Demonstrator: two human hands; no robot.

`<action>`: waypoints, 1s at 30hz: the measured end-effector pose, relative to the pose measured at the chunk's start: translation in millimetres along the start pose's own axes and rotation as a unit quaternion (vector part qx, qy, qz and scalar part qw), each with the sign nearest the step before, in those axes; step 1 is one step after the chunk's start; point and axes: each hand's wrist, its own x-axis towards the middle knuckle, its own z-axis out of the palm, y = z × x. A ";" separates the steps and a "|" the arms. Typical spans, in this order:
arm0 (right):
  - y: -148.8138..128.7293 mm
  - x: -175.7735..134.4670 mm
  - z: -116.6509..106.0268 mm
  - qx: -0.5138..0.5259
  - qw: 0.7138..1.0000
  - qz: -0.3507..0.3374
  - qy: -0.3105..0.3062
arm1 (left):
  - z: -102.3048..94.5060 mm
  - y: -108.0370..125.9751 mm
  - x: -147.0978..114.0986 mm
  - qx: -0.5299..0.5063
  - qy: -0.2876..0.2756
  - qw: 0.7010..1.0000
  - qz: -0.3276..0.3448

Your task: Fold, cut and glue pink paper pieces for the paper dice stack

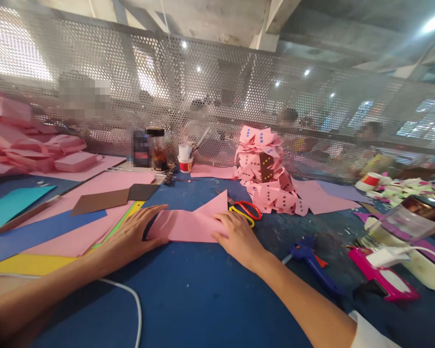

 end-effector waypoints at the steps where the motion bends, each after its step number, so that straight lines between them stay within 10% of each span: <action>1: -1.2 0.3 0.0 0.010 1.000 0.000 0.006 | 0.4 -0.5 -0.3 -0.006 0.002 1.000 -0.001; 20: -10.3 3.1 -24.2 0.076 0.994 0.021 0.081 | -17.6 18.9 -6.3 -0.257 0.093 0.961 -0.040; 30: -6.7 3.7 -41.2 0.113 0.991 -0.061 0.049 | -31.8 17.9 -5.5 -0.374 0.016 0.927 -0.031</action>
